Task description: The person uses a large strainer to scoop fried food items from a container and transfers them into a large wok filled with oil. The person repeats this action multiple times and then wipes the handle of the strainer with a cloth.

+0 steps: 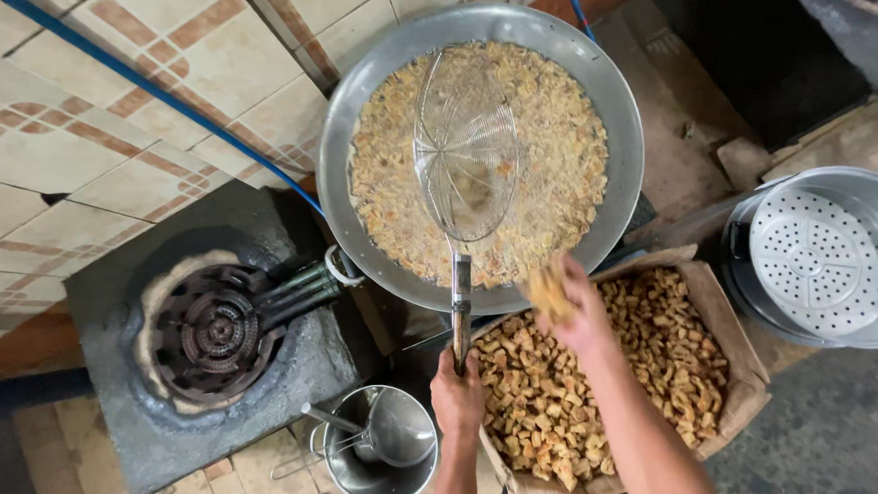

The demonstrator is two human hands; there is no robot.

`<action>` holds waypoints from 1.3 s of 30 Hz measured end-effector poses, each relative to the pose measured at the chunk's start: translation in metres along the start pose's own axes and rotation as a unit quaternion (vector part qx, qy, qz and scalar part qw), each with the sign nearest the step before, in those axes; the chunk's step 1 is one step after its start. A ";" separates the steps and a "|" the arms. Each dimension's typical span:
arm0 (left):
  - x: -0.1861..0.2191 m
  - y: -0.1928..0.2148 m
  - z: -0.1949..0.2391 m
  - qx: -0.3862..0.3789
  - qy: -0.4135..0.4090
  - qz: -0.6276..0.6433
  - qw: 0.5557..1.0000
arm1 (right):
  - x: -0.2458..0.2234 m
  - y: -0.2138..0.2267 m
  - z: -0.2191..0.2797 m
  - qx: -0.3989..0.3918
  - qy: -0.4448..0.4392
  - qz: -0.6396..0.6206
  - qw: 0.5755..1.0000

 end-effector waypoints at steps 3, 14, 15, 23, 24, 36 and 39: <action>-0.001 -0.001 0.000 -0.061 0.109 0.049 0.991 | -0.034 -0.076 -0.080 -0.016 0.018 0.079 0.997; -0.007 0.004 -0.019 0.010 0.002 0.013 1.000 | -0.006 -0.039 0.019 0.326 0.008 0.222 0.919; -0.009 0.002 -0.020 0.010 0.003 0.012 1.000 | 0.011 -0.014 0.052 0.341 -0.048 0.381 0.858; -0.031 -0.023 -0.009 0.010 -0.045 -0.032 0.998 | 0.081 0.113 0.114 0.199 -0.333 0.794 0.469; -0.035 -0.023 -0.007 0.010 -0.046 -0.035 0.998 | 0.081 0.125 0.112 0.198 -0.334 0.792 0.471; -0.050 -0.038 0.007 0.027 -0.108 0.011 0.994 | 0.065 0.163 0.084 0.168 -0.196 0.816 0.516; -0.065 -0.038 0.010 -0.006 -0.045 -0.041 0.998 | 0.071 0.170 0.086 0.234 -0.342 0.700 0.581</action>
Point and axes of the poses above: each hand's wrist, its own z-axis away from the middle knuckle, its own y-axis out of the back of the hand, x = y × z, the point moved 6 cm from there along -z, towards the middle knuckle, and after that the axes turned 8 degrees about z, right-handed, at the moved point
